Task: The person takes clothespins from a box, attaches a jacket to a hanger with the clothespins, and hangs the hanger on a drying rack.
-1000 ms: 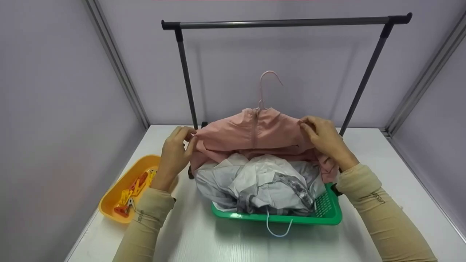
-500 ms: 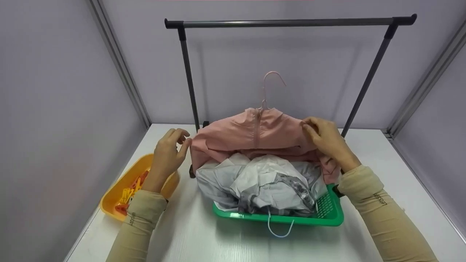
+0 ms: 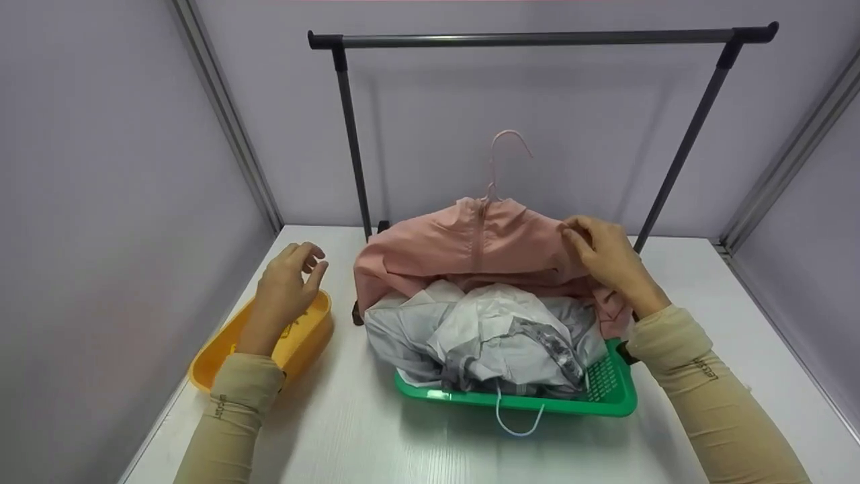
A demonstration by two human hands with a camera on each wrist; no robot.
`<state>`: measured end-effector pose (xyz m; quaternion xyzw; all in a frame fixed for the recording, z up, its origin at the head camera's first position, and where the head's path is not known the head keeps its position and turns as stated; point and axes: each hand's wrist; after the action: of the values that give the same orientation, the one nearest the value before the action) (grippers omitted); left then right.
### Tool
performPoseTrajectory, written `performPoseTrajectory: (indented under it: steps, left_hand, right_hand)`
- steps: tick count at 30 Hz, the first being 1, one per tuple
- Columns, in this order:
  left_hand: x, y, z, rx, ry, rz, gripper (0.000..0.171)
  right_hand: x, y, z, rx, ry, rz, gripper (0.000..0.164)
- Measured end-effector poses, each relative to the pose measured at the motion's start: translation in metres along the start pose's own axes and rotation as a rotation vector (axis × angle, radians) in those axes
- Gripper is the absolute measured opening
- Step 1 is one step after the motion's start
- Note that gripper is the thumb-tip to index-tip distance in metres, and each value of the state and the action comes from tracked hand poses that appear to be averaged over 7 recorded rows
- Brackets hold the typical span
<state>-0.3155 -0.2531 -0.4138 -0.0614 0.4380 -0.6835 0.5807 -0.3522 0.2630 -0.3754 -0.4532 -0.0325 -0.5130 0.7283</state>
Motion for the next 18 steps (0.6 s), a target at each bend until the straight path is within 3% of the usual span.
performPoseTrajectory:
  steps: [9,18]
  left_hand:
    - [0.032,0.003,0.010,0.098,-0.066,0.017,0.016]
    - [0.059,0.006,0.008,0.223,-0.122,0.056,0.020]
  right_hand:
    - [-0.001,-0.001,0.000,0.002,-0.008,0.005,0.023]
    - [-0.002,-0.001,-0.001,0.006,-0.002,0.002,0.023]
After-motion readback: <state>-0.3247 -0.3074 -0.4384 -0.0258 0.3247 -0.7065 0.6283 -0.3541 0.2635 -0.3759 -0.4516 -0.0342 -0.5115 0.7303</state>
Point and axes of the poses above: each hand's wrist, its own y-axis away from the middle knuckle, its own z-axis out of the back of the hand, x = y × z, and after that the axes turned 14 degrees about -x, right-handed
